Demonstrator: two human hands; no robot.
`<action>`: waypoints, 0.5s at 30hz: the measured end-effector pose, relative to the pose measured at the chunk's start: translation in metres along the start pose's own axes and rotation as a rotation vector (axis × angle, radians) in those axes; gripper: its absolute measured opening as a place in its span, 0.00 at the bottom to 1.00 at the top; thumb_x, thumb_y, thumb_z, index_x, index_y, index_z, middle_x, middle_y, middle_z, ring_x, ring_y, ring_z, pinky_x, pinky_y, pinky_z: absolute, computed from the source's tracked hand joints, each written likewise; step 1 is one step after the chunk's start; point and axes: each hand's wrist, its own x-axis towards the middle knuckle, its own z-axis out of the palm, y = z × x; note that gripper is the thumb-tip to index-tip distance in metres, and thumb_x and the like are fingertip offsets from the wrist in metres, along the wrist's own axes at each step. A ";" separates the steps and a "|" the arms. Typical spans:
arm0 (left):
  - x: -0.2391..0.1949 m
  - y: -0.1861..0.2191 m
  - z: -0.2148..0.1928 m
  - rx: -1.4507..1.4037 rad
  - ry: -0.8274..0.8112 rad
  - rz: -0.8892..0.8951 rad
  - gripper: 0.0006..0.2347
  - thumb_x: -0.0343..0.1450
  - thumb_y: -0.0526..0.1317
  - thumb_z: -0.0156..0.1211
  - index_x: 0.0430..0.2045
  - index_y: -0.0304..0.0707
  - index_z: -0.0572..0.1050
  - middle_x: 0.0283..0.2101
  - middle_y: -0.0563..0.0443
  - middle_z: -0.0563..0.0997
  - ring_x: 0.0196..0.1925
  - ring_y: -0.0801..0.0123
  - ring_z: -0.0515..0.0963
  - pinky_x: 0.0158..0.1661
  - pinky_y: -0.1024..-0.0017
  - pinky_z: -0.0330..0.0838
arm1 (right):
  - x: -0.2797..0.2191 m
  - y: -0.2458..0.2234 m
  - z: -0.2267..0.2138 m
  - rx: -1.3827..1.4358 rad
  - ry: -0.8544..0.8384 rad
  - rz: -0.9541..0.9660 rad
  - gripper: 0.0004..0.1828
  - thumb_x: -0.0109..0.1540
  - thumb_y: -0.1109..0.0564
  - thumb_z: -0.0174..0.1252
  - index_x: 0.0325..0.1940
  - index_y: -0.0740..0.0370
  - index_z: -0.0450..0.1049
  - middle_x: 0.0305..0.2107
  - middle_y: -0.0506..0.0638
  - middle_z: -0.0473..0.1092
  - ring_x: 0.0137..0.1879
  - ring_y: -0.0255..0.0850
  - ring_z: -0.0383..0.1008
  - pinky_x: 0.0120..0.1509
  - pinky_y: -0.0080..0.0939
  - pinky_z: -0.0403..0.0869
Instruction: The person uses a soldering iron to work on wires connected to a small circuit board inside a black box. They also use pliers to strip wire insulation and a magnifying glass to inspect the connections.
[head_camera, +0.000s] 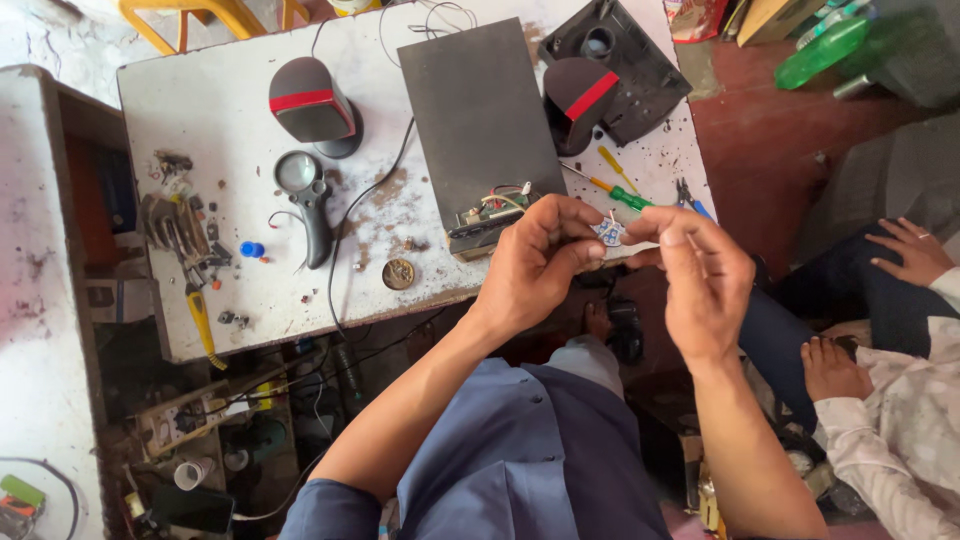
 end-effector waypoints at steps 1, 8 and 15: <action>0.001 -0.002 -0.001 -0.020 0.005 -0.016 0.09 0.75 0.25 0.56 0.49 0.29 0.71 0.39 0.51 0.80 0.41 0.76 0.79 0.44 0.76 0.76 | 0.003 0.002 -0.003 0.053 -0.007 0.033 0.15 0.72 0.56 0.51 0.53 0.71 0.75 0.42 0.55 0.77 0.49 0.39 0.79 0.51 0.37 0.79; 0.000 -0.013 -0.002 -0.114 -0.031 0.022 0.06 0.75 0.24 0.57 0.42 0.29 0.71 0.41 0.51 0.81 0.46 0.75 0.81 0.50 0.75 0.78 | 0.015 0.015 -0.020 0.231 -0.180 0.254 0.12 0.70 0.60 0.55 0.51 0.72 0.77 0.42 0.56 0.77 0.46 0.40 0.79 0.49 0.38 0.78; -0.002 -0.017 -0.006 0.072 -0.025 0.118 0.05 0.72 0.23 0.62 0.35 0.31 0.74 0.38 0.52 0.81 0.44 0.76 0.80 0.48 0.75 0.77 | 0.015 0.022 -0.023 0.149 -0.232 0.325 0.08 0.67 0.63 0.58 0.48 0.71 0.78 0.37 0.55 0.78 0.43 0.38 0.79 0.46 0.36 0.77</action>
